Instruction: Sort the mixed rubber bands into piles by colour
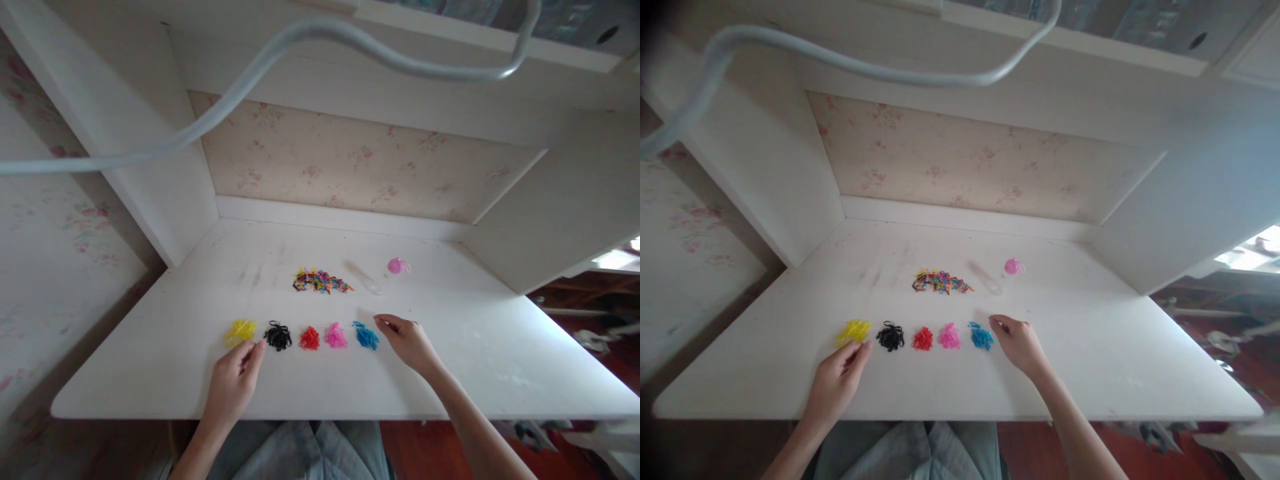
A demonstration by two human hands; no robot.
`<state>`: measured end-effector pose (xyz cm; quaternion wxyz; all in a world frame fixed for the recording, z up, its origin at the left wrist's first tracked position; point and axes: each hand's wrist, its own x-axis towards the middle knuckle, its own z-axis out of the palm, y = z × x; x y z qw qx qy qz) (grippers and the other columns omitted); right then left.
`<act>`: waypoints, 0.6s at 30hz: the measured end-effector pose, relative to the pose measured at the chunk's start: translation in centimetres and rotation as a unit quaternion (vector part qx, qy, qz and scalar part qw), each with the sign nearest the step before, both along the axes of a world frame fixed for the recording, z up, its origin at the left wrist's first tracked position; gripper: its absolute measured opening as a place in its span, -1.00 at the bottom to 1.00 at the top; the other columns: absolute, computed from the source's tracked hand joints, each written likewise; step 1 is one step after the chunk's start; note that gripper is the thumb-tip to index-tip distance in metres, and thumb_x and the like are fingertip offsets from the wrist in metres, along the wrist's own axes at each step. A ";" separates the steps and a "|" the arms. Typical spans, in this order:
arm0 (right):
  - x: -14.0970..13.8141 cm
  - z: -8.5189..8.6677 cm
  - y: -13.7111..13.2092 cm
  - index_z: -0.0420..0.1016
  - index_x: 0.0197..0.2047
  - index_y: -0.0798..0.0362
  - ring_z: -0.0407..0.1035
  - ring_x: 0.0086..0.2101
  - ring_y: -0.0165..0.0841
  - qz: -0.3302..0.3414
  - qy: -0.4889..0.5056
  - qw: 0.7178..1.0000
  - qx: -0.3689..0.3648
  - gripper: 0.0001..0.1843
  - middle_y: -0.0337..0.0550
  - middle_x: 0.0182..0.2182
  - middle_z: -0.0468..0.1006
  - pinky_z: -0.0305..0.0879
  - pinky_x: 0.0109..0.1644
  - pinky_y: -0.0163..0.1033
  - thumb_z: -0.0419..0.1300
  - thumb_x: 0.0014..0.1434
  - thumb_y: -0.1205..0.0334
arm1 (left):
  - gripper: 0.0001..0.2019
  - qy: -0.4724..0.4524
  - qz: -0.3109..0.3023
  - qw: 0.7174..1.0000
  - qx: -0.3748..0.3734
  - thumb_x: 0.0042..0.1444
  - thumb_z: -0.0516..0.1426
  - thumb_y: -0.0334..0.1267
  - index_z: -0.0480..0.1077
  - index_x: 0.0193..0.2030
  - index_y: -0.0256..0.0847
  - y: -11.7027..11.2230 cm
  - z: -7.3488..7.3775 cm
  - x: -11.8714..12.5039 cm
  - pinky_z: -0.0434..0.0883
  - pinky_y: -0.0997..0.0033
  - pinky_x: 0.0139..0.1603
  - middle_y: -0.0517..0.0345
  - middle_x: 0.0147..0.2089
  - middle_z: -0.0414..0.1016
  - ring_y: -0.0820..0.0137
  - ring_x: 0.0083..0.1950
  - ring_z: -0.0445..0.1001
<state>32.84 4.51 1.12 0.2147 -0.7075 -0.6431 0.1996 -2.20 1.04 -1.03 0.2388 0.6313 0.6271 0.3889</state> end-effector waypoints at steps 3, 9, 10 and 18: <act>-0.8 0.4 1.4 0.57 -0.22 -0.03 0.35 -0.52 -0.41 -0.002 -0.052 0.999 -0.003 -0.58 -0.25 -0.57 0.50 0.16 -0.39 -0.37 -0.06 0.17 -0.02 | -0.65 -0.014 0.013 1.000 0.003 0.14 0.01 -0.07 0.16 -0.59 -0.20 0.0 0.1 0.1 0.14 0.57 -0.57 0.32 -0.65 0.09 0.54 -0.60 0.13; -3.3 0.4 5.8 0.52 -0.09 -0.12 0.42 -0.35 -0.37 0.019 -0.141 0.989 -0.043 -0.63 -0.19 -0.37 0.56 0.15 -0.33 -0.36 -0.02 0.18 0.01 | -0.64 -0.007 0.012 1.000 0.004 0.14 0.01 -0.07 0.12 -0.60 -0.19 0.1 0.3 0.2 0.15 0.57 -0.56 0.32 -0.65 0.09 0.53 -0.60 0.14; -3.6 0.3 6.4 0.52 -0.09 -0.12 0.43 -0.33 -0.35 0.019 -0.144 0.988 -0.044 -0.63 -0.17 -0.34 0.57 0.15 -0.32 -0.35 -0.01 0.17 0.01 | -0.64 -0.004 0.011 1.000 0.004 0.14 0.01 -0.07 0.13 -0.60 -0.19 0.1 0.3 0.2 0.15 0.57 -0.56 0.32 -0.65 0.10 0.53 -0.60 0.15; -4.4 -0.3 8.6 0.51 -0.09 -0.09 0.43 -0.26 -0.29 0.032 -0.180 0.982 -0.044 -0.60 -0.08 -0.28 0.56 0.16 -0.27 -0.31 -0.09 0.24 0.04 | -0.65 0.017 0.005 1.000 0.007 0.15 0.00 -0.08 0.15 -0.58 -0.19 0.2 0.0 0.1 0.16 0.57 -0.54 0.32 -0.64 0.11 0.53 -0.59 0.17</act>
